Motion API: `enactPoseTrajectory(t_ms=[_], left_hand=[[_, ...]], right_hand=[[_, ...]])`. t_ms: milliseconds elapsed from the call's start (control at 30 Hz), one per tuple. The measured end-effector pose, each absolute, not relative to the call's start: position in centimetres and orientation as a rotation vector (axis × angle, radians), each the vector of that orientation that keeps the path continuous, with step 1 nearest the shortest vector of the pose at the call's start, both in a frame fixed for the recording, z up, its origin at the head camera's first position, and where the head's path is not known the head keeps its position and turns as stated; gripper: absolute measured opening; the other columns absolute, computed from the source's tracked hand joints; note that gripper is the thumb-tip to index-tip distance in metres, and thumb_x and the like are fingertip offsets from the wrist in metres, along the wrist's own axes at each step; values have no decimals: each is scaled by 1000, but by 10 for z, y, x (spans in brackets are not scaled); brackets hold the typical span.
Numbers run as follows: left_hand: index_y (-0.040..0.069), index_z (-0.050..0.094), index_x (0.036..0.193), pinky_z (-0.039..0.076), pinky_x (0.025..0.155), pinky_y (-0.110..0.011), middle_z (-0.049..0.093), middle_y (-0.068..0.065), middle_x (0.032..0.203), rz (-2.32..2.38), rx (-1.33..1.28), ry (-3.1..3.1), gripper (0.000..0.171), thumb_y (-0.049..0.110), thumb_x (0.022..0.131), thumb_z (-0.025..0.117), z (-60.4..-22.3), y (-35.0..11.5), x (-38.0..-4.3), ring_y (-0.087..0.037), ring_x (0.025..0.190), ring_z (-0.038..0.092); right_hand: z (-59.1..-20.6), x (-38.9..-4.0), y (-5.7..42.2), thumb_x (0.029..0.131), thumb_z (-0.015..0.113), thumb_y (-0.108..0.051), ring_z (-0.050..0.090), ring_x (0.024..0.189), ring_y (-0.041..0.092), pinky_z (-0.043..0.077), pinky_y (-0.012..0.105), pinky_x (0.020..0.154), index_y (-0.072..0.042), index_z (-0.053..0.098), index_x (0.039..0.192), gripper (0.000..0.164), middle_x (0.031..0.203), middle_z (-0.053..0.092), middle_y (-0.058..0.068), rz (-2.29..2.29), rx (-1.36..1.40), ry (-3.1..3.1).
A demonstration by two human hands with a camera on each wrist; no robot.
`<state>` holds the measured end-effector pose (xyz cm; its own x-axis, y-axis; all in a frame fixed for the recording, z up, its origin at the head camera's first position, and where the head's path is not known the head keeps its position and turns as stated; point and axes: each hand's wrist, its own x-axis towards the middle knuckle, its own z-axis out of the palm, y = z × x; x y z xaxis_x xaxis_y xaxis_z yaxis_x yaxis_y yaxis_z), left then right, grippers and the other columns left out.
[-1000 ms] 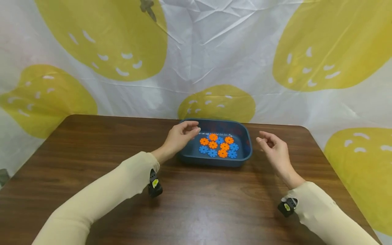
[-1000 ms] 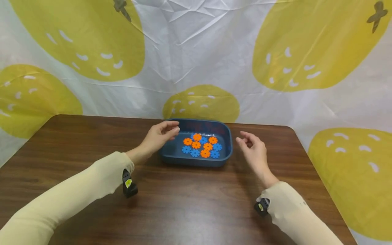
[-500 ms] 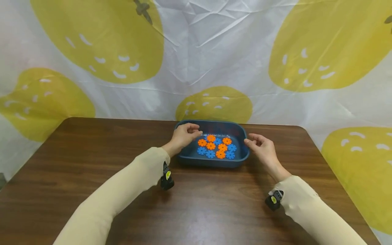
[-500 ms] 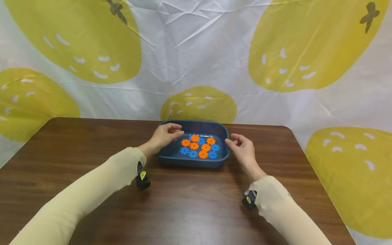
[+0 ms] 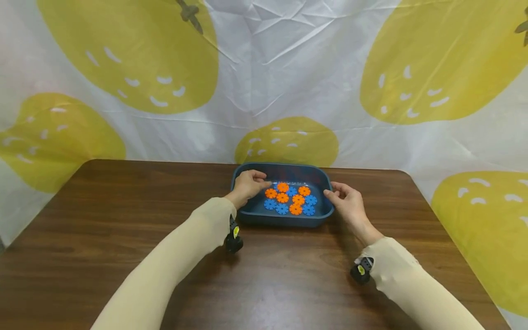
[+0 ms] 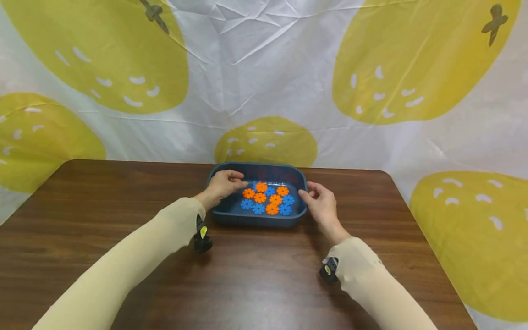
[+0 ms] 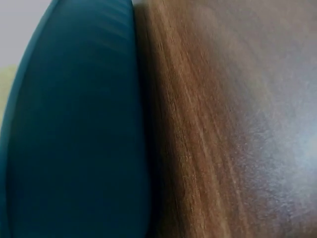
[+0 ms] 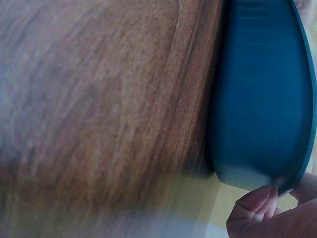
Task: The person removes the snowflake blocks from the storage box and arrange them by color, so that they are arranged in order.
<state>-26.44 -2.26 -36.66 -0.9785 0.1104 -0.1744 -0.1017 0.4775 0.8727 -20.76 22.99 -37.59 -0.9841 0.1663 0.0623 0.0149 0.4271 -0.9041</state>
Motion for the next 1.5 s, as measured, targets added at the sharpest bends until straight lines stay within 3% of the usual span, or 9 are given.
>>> enactPoseTrajectory(t_ms=[533, 1500], left_hand=[[3, 65, 113, 49, 87, -37, 60, -14, 117, 1339, -12, 2564, 34, 17, 83, 72, -369, -20, -267, -28, 102, 57], [5, 66, 105, 44, 92, -38, 62, -10, 112, 1122, 27, 2702, 30, 16, 79, 76, -378, -10, -269, -26, 101, 54]], right_hand=[[-381, -207, 223, 90, 61, -8, 43, 61, 2, 35, 15, 54, 11, 55, 122, 37, 69, 47, -3, 1588, -136, -2470], [-385, -208, 224, 91, 59, -9, 43, 62, 4, 35, 15, 52, 8, 57, 121, 35, 69, 47, -2, 1600, -147, -2472]])
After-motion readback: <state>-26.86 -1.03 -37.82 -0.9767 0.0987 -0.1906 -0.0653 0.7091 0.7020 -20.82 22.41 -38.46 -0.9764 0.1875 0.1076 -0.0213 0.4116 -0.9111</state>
